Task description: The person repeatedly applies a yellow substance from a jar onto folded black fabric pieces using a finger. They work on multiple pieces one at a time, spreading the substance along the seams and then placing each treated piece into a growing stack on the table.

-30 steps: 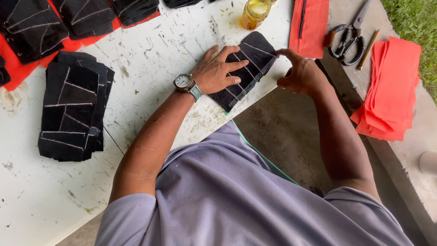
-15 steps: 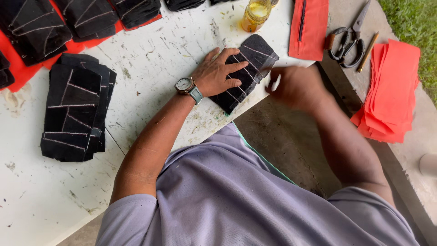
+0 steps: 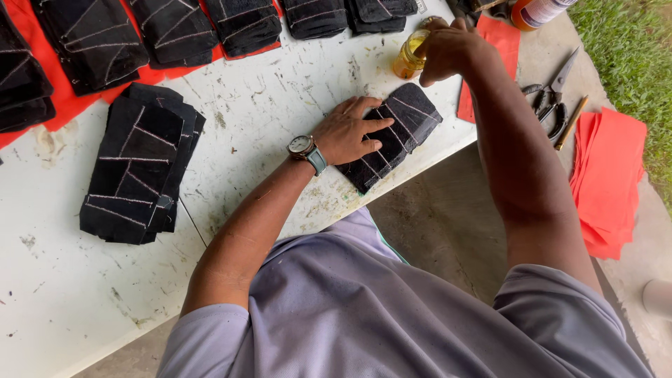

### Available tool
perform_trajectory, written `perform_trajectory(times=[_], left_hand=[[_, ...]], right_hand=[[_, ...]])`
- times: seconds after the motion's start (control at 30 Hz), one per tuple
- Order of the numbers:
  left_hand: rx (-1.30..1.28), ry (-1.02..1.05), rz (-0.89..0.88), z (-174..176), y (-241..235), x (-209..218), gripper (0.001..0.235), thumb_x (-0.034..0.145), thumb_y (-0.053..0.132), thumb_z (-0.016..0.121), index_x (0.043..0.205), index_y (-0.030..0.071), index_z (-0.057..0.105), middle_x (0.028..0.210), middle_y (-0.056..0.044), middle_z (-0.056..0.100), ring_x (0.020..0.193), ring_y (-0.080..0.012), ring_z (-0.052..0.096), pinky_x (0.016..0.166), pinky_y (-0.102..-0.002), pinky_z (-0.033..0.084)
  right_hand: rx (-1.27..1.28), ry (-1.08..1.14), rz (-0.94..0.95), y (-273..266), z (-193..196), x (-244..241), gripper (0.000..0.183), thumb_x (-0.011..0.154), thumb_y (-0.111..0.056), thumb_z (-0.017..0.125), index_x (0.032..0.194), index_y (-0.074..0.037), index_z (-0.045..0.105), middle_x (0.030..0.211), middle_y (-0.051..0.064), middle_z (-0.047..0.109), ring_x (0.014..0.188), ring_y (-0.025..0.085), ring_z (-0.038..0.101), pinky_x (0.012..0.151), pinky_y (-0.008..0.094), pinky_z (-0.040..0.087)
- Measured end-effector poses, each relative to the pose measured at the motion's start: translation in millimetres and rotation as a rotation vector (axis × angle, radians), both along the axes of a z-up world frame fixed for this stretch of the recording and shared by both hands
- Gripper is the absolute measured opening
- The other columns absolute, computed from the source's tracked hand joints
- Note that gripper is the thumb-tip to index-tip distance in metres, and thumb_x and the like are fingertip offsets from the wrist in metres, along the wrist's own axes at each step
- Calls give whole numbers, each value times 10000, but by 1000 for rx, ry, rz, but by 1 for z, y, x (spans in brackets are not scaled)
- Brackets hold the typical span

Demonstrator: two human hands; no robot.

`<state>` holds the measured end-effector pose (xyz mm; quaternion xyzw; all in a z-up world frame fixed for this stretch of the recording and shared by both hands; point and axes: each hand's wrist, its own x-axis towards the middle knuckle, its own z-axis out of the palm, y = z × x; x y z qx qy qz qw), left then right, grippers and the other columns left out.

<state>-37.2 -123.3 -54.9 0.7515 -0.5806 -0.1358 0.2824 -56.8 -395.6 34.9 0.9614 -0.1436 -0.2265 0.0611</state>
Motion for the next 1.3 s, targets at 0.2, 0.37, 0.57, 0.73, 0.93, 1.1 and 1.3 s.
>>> perform_trajectory(times=[0.2,0.37,0.57,0.73,0.93,1.1,1.3], left_hand=[[70,20,12,10,-1,-2,522,904,423,716,1400,286,625,1534,-83,373,1447,-313,335,1209,-487,256],[61,-7,-14,12,1,-4,518,922,409,710,1411,267,616,1541,-47,397,1435,-285,374,1226,-492,237],[13,-28,-30,11,1,-2,535,935,388,721,1439,253,602,1524,-52,426,1414,-250,421,1246,-504,207],[55,-20,-12,14,2,-4,540,917,382,730,1430,266,606,1521,-43,426,1408,-313,397,1222,-492,226],[17,-27,-23,9,3,-3,533,930,388,734,1430,250,612,1532,-54,424,1418,-312,406,1238,-496,226],[43,-33,-6,6,0,-3,533,928,397,733,1430,265,613,1528,-44,415,1425,-331,378,1225,-508,229],[93,2,12,8,0,-3,539,922,394,717,1437,289,597,1539,-20,403,1439,-326,371,1226,-482,263]], right_hand=[[154,-199,98,-14,12,-20,755,602,-150,847,1316,-356,717,1522,9,472,1402,378,360,1128,576,336],[296,-431,355,0,64,-82,615,622,-62,848,1215,-208,776,1328,126,629,1334,344,487,1129,534,419],[1576,-412,-146,44,65,-178,1186,694,0,739,1655,-113,54,1132,152,678,751,166,727,672,287,635],[1791,-306,-522,45,-12,-202,1197,798,12,705,1738,-181,-10,1077,198,695,637,124,623,588,246,527],[1340,-135,-549,81,0,-192,1184,757,0,681,1674,-286,-13,967,194,758,589,154,640,548,304,562],[813,76,-291,173,28,-191,1145,782,-70,731,1620,-303,-15,855,108,796,550,191,699,646,327,621],[716,59,-120,206,36,-191,1010,776,-42,623,1641,-299,171,654,106,734,520,214,679,613,371,620]])
